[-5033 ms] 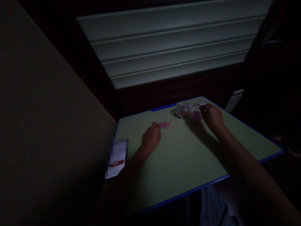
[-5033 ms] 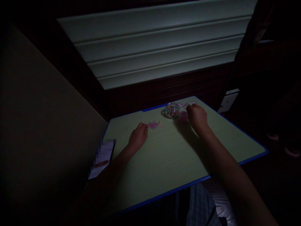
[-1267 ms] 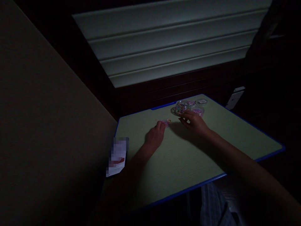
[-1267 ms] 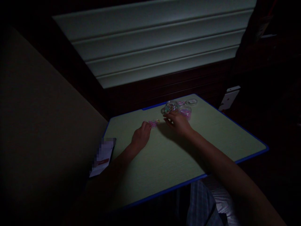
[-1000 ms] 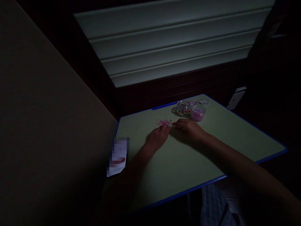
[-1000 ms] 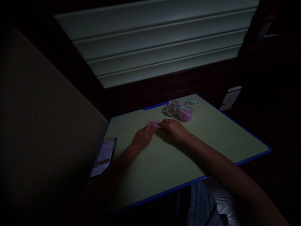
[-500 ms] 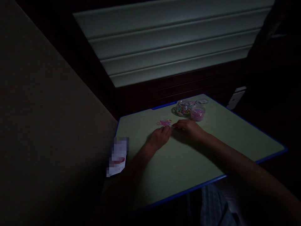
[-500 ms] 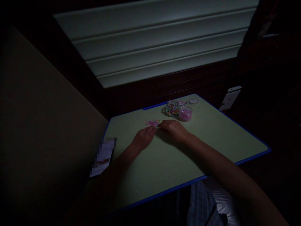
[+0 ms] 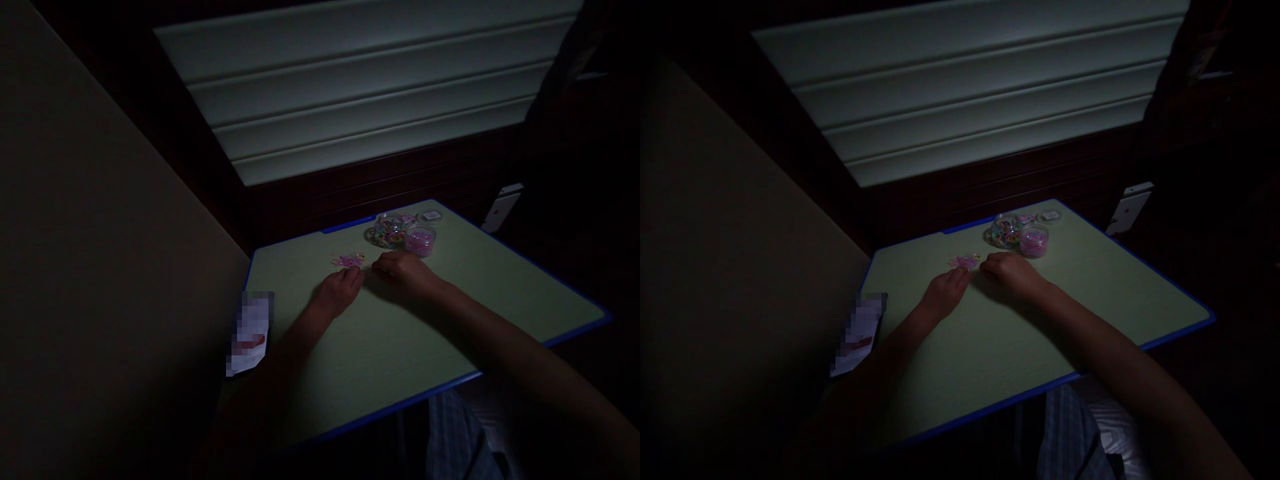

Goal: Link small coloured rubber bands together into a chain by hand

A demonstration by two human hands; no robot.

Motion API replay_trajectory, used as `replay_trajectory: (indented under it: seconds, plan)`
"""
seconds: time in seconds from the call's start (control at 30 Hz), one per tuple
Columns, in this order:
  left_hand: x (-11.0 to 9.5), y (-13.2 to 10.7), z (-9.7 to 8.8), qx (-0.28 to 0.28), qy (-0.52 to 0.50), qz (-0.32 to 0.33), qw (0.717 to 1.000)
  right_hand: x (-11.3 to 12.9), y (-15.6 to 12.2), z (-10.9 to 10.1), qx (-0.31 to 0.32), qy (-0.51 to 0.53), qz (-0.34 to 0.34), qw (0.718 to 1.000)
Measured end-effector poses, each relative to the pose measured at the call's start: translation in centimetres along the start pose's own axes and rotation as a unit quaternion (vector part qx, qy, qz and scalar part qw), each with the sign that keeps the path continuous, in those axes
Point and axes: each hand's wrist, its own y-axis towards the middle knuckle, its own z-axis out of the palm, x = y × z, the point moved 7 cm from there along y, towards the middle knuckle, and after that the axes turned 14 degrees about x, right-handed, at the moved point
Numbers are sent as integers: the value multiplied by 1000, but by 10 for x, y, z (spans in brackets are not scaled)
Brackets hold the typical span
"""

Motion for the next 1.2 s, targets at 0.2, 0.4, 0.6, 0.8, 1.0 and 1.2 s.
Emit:
replay_trajectory:
  seconds: [0.2,0.4,0.6,0.8,1.0,1.2]
  plan:
    - [31,0,11,49,-109,-169,978,-38,-14,-27,-38,-84,150,984]
    - [58,-8,21,17,-222,-278,935,-85,-41,-46,-69,-158,335,926]
    - [61,-8,25,11,-222,-283,933,-100,-48,-43,-42,-179,378,907]
    - [59,-8,24,22,-216,-273,937,-97,-47,-45,-60,-164,369,913]
    - [54,-6,26,44,-192,-252,947,-95,-46,-45,-71,-150,362,917]
    - [54,-4,33,91,-173,-221,956,-91,-44,-47,-85,-135,352,922]
